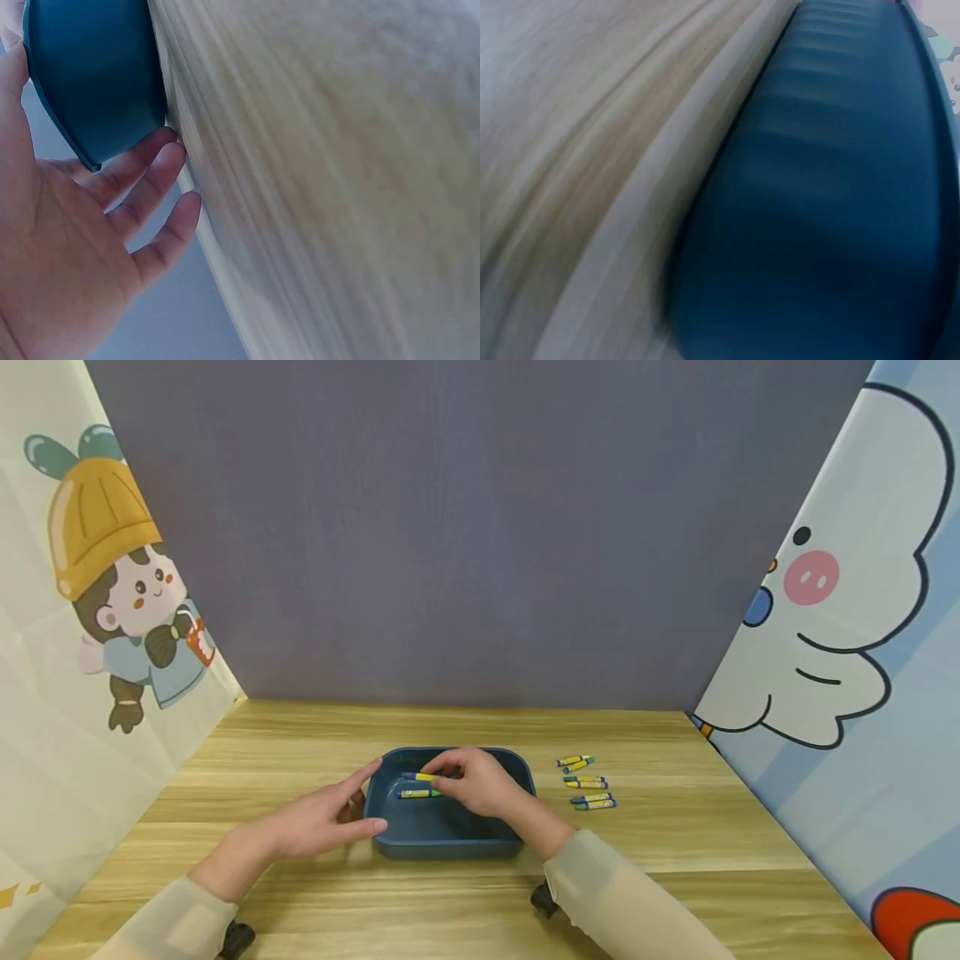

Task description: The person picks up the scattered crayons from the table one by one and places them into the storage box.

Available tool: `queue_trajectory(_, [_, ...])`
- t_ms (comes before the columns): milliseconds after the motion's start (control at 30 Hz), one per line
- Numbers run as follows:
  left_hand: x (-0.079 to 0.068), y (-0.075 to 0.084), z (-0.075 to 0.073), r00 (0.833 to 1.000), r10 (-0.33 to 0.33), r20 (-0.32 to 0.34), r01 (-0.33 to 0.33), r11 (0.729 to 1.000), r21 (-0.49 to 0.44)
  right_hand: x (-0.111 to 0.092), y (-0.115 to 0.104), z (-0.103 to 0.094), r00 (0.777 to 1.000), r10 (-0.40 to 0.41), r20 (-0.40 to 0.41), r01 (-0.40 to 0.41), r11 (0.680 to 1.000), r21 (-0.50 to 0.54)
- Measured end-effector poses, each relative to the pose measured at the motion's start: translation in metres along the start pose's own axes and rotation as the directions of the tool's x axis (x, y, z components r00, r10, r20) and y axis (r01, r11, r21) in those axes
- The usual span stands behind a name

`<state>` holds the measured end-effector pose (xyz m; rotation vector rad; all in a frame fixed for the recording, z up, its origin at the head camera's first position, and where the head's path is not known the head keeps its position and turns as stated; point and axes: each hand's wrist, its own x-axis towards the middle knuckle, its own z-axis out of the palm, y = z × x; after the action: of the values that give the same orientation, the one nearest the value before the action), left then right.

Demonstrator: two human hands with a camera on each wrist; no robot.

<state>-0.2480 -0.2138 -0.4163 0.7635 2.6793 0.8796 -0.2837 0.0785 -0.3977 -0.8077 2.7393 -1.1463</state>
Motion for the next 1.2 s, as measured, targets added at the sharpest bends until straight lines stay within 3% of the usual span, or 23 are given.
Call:
queue_trajectory(367, [0.000,-0.002,0.001,1.000,0.008,0.008,-0.008,1.000,-0.018,0.010,0.009,0.020,0.997,0.058,0.058,-0.056,0.998,-0.038])
queue_trajectory(833, [-0.001,-0.001,-0.001,1.000,0.002,-0.001,-0.002,1.000,0.001,0.016,0.014,0.025,0.992,0.054,0.114,-0.032,0.982,-0.186])
queue_trajectory(1200, [0.000,-0.001,0.000,1.000,0.007,-0.004,-0.006,1.000,0.014,0.018,0.016,0.026,0.989,0.062,0.131,-0.030,0.972,-0.233])
